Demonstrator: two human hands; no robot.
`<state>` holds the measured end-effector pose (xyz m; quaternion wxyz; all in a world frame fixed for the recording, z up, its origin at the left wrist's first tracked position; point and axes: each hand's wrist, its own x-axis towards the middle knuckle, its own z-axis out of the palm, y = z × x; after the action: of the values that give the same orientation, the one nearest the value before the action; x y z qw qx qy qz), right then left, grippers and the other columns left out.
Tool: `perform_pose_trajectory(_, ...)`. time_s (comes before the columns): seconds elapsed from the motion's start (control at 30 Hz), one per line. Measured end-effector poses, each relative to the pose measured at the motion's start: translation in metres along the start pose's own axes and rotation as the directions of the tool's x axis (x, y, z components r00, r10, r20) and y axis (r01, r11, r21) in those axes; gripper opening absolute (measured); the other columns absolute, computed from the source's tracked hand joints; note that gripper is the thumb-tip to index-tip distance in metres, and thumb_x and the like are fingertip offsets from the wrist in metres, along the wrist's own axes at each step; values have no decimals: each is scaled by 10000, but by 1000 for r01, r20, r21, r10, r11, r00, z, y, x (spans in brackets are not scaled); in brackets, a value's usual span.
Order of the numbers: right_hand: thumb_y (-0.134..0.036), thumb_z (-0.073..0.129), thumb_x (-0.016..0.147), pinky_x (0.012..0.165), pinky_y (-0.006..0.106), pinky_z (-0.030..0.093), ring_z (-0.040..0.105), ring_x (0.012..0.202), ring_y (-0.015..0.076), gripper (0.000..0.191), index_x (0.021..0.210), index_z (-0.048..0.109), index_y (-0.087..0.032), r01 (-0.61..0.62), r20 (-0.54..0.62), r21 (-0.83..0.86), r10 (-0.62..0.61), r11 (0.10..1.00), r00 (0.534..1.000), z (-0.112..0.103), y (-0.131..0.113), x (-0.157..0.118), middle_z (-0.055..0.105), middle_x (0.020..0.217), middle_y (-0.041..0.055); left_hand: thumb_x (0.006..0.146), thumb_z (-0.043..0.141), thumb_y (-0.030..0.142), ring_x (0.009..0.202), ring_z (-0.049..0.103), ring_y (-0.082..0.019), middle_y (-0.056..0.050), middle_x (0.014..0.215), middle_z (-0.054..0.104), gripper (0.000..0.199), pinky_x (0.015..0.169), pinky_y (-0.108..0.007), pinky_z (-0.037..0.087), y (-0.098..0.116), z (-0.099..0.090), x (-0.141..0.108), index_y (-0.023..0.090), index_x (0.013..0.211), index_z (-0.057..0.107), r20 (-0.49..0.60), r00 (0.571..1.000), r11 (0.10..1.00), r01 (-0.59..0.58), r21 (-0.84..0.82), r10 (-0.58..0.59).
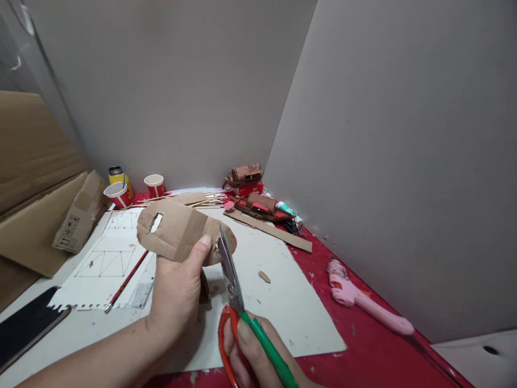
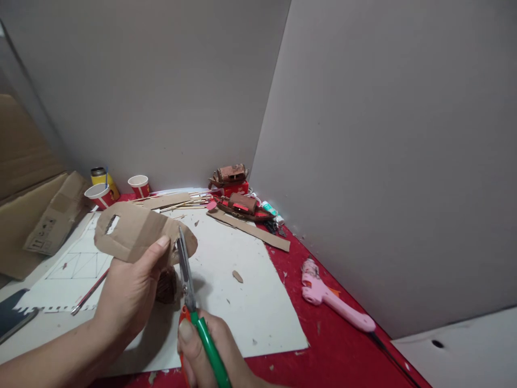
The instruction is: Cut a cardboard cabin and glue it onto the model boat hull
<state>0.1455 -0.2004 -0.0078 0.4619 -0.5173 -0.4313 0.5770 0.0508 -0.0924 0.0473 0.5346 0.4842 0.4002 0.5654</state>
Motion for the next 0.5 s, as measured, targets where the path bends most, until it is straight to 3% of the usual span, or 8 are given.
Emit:
perform_pose_trajectory(0.1,-867,360,823,409,225,235,316,389,79,649,787,447,-224,18,-19,-11,-18,1000,1000,-10,-3,6,334,468,-102,785,746,298,1123,641,-239,-52,1069,739,295,1009,-368,472,5,-5,9,188,1053,688,122,992,994,13,-112,1)
perform_pose_trajectory(0.17,-841,354,850,386,225,225,296,374,78,621,769,432,-230,69,-28,-87,-72,994,997,-25,-12,11,336,463,-100,731,770,255,990,677,-231,-51,924,748,248,919,-349,516,18,-14,23,171,953,700,279,958,982,113,-150,-67)
perform_pose_trajectory(0.23,-814,364,871,427,230,258,332,435,88,601,747,415,-229,150,-4,-251,-156,956,988,-45,-27,16,364,498,-81,662,801,246,860,684,-207,-37,802,724,244,807,-304,539,36,-25,42,168,866,692,301,940,965,214,-154,-161)
perform_pose_trajectory(0.27,-799,347,889,451,233,272,338,474,94,598,730,409,-226,189,-4,-327,-202,926,979,-55,-35,18,366,529,-70,634,805,232,816,678,-182,-23,814,723,284,760,-274,536,45,-32,52,185,890,694,264,955,966,186,-181,-134)
perform_pose_trajectory(0.33,-756,382,908,496,238,285,334,543,100,578,695,382,-219,236,34,-504,-254,831,967,-74,-48,20,356,593,-58,677,777,259,959,671,-184,-33,1035,733,405,833,-284,526,61,-45,70,246,1068,673,211,977,979,67,-193,-25)
perform_pose_trajectory(0.4,-718,407,922,530,243,299,352,591,111,553,705,409,-209,222,82,-631,-220,744,972,-87,-55,20,381,647,-45,698,803,299,1084,642,-193,-33,1113,723,437,899,-279,503,70,-57,81,270,1113,670,173,980,995,-100,11,96)
perform_pose_trajectory(0.47,-699,435,919,536,248,301,380,601,119,532,720,445,-205,190,129,-719,-140,669,982,-91,-56,20,423,658,-37,691,833,296,1154,611,-214,-50,1165,712,433,943,-279,486,73,-64,83,248,1100,702,291,943,929,-243,279,159)
perform_pose_trajectory(0.5,-693,445,916,536,250,301,392,602,122,523,727,459,-205,187,151,-747,-111,639,982,-91,-56,20,441,660,-34,682,844,296,1106,633,-219,-54,1115,726,401,909,-280,504,73,-65,81,235,1059,721,380,919,895,-251,368,102)
